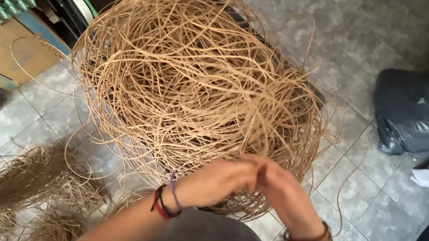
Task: Tying and weaving natural fiber strands onto a circular frame to create a decorative furniture item
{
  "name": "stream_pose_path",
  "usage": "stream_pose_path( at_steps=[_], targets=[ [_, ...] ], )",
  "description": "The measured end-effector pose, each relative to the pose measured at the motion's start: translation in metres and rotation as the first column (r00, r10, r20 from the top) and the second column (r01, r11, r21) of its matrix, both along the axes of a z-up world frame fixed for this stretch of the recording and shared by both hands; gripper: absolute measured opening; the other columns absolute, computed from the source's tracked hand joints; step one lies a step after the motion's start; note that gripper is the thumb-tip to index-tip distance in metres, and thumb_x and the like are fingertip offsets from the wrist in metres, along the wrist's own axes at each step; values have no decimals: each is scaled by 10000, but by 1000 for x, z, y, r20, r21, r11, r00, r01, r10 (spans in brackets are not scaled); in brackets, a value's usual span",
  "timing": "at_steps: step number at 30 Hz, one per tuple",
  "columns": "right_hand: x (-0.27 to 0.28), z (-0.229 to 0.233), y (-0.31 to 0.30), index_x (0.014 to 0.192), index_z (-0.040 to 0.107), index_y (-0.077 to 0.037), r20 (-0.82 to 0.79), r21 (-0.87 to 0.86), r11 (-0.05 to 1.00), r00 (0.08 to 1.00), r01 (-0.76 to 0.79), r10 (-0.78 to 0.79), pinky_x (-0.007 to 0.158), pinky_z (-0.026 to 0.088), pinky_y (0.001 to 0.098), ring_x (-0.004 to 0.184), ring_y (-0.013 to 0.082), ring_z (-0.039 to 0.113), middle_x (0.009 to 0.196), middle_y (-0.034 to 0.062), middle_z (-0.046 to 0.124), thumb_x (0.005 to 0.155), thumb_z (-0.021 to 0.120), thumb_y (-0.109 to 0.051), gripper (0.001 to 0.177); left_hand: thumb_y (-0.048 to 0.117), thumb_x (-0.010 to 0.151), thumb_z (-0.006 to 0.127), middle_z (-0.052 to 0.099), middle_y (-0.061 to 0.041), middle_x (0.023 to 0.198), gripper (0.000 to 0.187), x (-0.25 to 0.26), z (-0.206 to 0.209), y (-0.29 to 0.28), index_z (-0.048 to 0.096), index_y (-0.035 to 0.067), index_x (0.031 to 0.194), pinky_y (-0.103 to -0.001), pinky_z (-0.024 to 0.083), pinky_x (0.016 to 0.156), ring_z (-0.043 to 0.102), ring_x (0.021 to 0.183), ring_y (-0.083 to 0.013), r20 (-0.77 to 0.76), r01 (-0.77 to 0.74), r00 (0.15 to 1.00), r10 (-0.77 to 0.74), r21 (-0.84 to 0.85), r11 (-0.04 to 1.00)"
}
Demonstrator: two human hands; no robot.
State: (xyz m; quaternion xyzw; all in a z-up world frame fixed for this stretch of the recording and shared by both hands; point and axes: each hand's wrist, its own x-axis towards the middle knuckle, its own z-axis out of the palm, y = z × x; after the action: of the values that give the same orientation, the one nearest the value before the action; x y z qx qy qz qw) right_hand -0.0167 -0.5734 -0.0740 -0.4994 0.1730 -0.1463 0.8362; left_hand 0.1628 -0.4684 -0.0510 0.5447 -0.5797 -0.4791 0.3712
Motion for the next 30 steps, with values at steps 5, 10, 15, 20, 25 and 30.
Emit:
stream_pose_path(
  at_steps=[5,10,15,20,25,30],
  targets=[
    [30,17,-7,979,553,-26,33,53,989,990,135,-137,669,383,329,713,189,448,827,55,491,1092,425,-323,342,366,1064,428,713,-134,855,353,3,-31,7,635,128,905,-508,478,694,675,778,-362,492,274,828,-268,62,960],
    [8,-11,6,946,628,0,-147,-167,964,962,205,-230,386,233,190,432,30,261,581,-84,296,1133,399,-287,412,45,900,594,693,-289,1024,232,6,-16,-20,619,-24,1120,-566,542,856,672,1028,-508,19,3,1000,0,-143,990],
    [-3,9,21,850,646,-157,-336,-820,572,833,-30,-439,576,406,279,545,122,496,628,-34,547,1056,447,-276,310,395,1089,446,756,-162,1077,428,3,-6,-54,693,53,1012,-384,638,824,763,964,-298,-813,-132,534,230,188,973],
    [-13,1,26,845,655,-133,-343,-759,650,872,-38,-349,641,441,264,622,113,558,683,-24,594,1054,439,-274,332,256,1074,379,684,-97,960,338,48,-14,-84,485,92,1351,-473,605,872,686,912,-264,-881,-508,157,447,315,801],
    [-15,1,21,867,689,-126,-405,-723,689,833,-41,-376,566,387,272,541,106,486,621,-21,541,1059,455,-293,345,506,919,514,652,-227,1296,696,17,-19,-42,556,4,1399,-464,588,939,651,1150,-351,-783,-236,406,470,407,882],
    [-8,5,20,855,808,-59,-404,-574,819,873,-11,-272,665,610,280,678,148,715,839,46,814,1023,507,-256,397,267,1086,461,599,9,712,284,12,-31,-32,624,85,940,-350,625,810,730,776,-193,-738,-381,560,376,174,908]
  ],
)
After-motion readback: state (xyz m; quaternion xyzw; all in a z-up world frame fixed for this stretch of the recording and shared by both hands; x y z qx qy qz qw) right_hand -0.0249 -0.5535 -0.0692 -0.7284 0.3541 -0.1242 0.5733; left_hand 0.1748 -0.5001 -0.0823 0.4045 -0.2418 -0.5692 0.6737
